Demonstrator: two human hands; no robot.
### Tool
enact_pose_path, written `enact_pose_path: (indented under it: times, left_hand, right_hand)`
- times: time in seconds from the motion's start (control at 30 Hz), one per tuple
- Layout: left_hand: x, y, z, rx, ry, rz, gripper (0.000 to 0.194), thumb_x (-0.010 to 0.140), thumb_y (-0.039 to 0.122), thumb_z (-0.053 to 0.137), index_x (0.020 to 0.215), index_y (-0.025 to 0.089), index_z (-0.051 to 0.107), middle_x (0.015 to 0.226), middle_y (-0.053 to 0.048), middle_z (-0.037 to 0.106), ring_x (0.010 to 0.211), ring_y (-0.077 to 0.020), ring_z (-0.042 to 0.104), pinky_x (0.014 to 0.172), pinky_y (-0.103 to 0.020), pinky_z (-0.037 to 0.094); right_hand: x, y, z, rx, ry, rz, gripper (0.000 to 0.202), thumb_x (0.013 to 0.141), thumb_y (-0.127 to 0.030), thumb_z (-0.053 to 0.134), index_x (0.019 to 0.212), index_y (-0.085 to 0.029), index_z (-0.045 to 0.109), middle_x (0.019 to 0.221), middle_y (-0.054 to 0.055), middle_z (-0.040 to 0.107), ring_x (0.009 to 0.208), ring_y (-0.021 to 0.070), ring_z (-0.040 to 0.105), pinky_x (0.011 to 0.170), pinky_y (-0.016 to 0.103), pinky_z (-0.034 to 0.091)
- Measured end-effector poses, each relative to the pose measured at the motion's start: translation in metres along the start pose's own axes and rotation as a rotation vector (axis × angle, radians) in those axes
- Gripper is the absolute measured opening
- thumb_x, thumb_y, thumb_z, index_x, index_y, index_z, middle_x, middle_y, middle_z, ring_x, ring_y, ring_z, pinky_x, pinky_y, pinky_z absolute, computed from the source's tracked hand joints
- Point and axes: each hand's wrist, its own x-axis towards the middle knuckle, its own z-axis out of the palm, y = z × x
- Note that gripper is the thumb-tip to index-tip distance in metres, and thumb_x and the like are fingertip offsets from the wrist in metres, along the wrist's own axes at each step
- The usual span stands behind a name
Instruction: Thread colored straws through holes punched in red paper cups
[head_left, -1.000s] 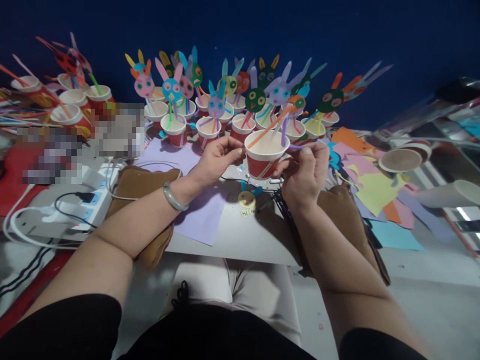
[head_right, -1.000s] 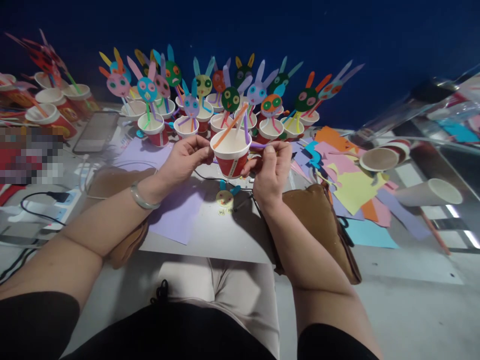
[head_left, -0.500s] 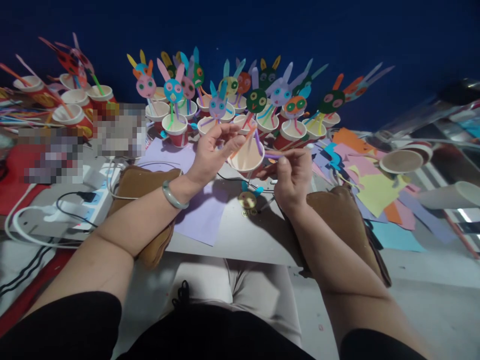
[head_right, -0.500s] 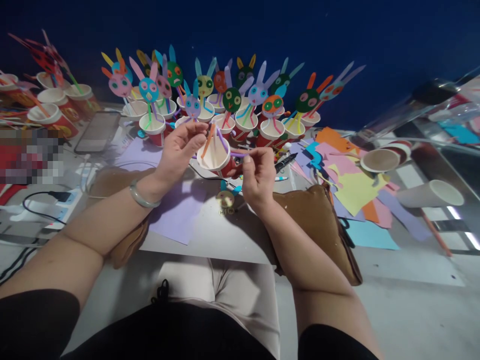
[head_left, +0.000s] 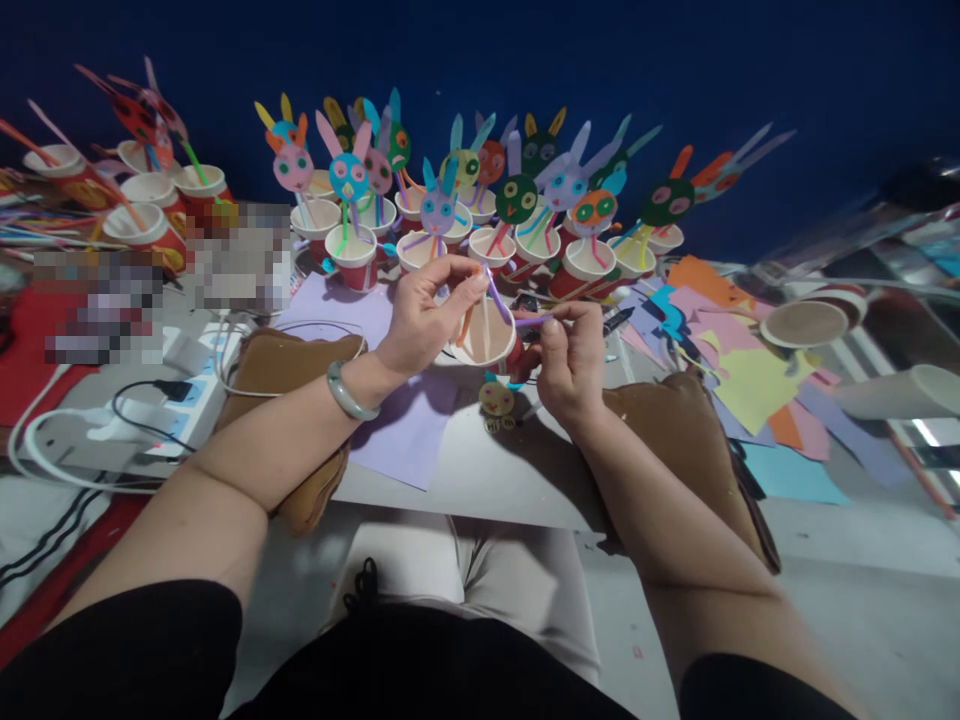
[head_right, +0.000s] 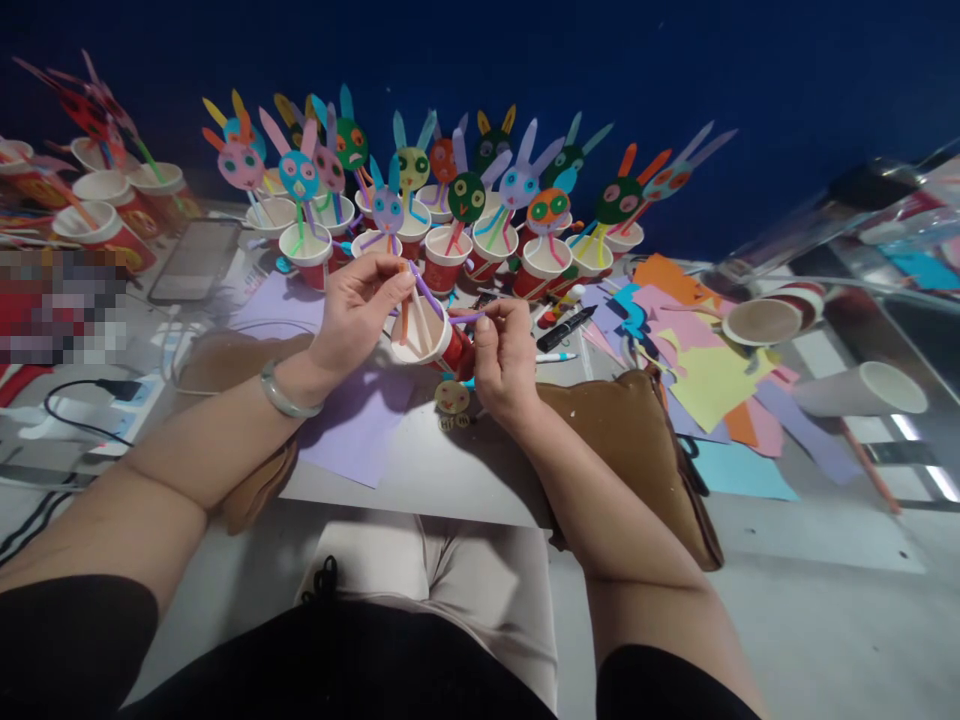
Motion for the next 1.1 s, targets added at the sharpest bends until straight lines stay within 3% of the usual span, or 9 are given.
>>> enact_pose_path:
  times: [0.1, 0.2, 0.33, 0.53, 0.7, 0.8, 0.93, 1.03, 1.1]
  left_hand:
    - [0.002, -0.002, -0.001, -0.029, -0.021, -0.007, 0.018, 0.092, 0.040, 0.076, 0.090, 0.022, 0.074, 0.081, 0.001, 0.070, 0.083, -0.0126, 0.069, 0.081, -0.028, 0.058]
    - [0.006, -0.003, -0.002, -0.071, -0.071, -0.051, 0.018, 0.091, 0.040, 0.077, 0.090, 0.022, 0.075, 0.083, 0.001, 0.072, 0.084, -0.0129, 0.069, 0.083, -0.029, 0.060]
    - [0.010, 0.001, -0.002, -0.111, -0.122, -0.117, 0.021, 0.087, 0.043, 0.082, 0.090, 0.023, 0.075, 0.090, 0.000, 0.075, 0.089, -0.0146, 0.071, 0.085, -0.031, 0.061]
    - [0.013, 0.006, -0.003, -0.135, -0.197, -0.112, 0.028, 0.077, 0.041, 0.091, 0.086, 0.021, 0.074, 0.086, -0.001, 0.073, 0.086, -0.0146, 0.071, 0.085, -0.031, 0.061]
    - [0.014, 0.003, -0.006, -0.131, -0.161, -0.125, 0.024, 0.081, 0.036, 0.089, 0.084, 0.020, 0.071, 0.080, 0.000, 0.069, 0.083, -0.0141, 0.070, 0.081, -0.030, 0.060]
    - [0.015, 0.000, -0.006, -0.127, -0.124, -0.134, 0.021, 0.084, 0.035, 0.086, 0.086, 0.020, 0.070, 0.080, 0.001, 0.068, 0.083, -0.0135, 0.069, 0.080, -0.028, 0.059]
    - [0.012, 0.000, -0.003, -0.120, -0.107, -0.133, 0.021, 0.085, 0.035, 0.085, 0.085, 0.020, 0.070, 0.080, 0.002, 0.069, 0.080, -0.0125, 0.069, 0.079, -0.028, 0.058]
    - [0.008, 0.002, -0.001, -0.117, -0.126, -0.144, 0.020, 0.084, 0.033, 0.085, 0.085, 0.019, 0.070, 0.080, 0.001, 0.070, 0.080, -0.0127, 0.069, 0.079, -0.028, 0.058]
    - [0.007, 0.002, 0.000, -0.116, -0.138, -0.149, 0.019, 0.084, 0.030, 0.085, 0.085, 0.019, 0.070, 0.081, 0.000, 0.070, 0.082, -0.0134, 0.070, 0.081, -0.028, 0.058]
  right_hand:
    - [0.001, -0.001, 0.001, 0.042, -0.013, 0.019, 0.040, 0.098, -0.069, 0.054, 0.102, -0.031, 0.041, 0.094, -0.001, 0.077, 0.041, 0.0125, 0.060, 0.038, 0.031, 0.045]
    - [0.004, -0.001, -0.001, 0.078, -0.036, 0.066, 0.044, 0.095, -0.073, 0.058, 0.101, -0.031, 0.043, 0.069, -0.007, 0.065, 0.036, 0.0128, 0.057, 0.035, 0.027, 0.041]
    - [0.010, 0.004, -0.008, 0.141, -0.092, 0.163, 0.049, 0.089, -0.076, 0.063, 0.100, -0.032, 0.044, 0.059, -0.010, 0.054, 0.040, 0.0163, 0.062, 0.036, 0.028, 0.044]
    - [0.016, 0.009, -0.010, 0.191, -0.105, 0.200, 0.048, 0.089, -0.074, 0.066, 0.097, -0.031, 0.045, 0.065, -0.010, 0.057, 0.035, 0.0117, 0.054, 0.035, 0.027, 0.043]
    - [0.014, -0.004, -0.005, 0.188, -0.116, 0.183, 0.050, 0.087, -0.074, 0.068, 0.094, -0.030, 0.047, 0.073, -0.007, 0.064, 0.039, 0.0112, 0.056, 0.038, 0.027, 0.047]
    - [0.009, -0.012, -0.001, 0.161, -0.128, 0.100, 0.058, 0.075, -0.064, 0.086, 0.103, -0.031, 0.049, 0.098, -0.001, 0.074, 0.055, 0.0109, 0.064, 0.049, 0.027, 0.056]
    - [0.002, -0.009, 0.002, 0.037, -0.140, -0.026, 0.088, 0.052, -0.044, 0.103, 0.122, -0.032, 0.051, 0.121, 0.004, 0.072, 0.083, 0.0154, 0.071, 0.061, 0.027, 0.060]
    - [0.000, -0.005, 0.001, -0.092, -0.157, -0.043, 0.087, 0.056, -0.038, 0.101, 0.130, -0.030, 0.054, 0.123, 0.006, 0.071, 0.101, 0.0212, 0.073, 0.075, 0.033, 0.064]
    - [0.001, -0.007, 0.000, -0.163, -0.183, -0.048, 0.073, 0.061, -0.035, 0.097, 0.124, -0.027, 0.061, 0.116, 0.006, 0.074, 0.103, 0.0233, 0.073, 0.083, 0.037, 0.064]
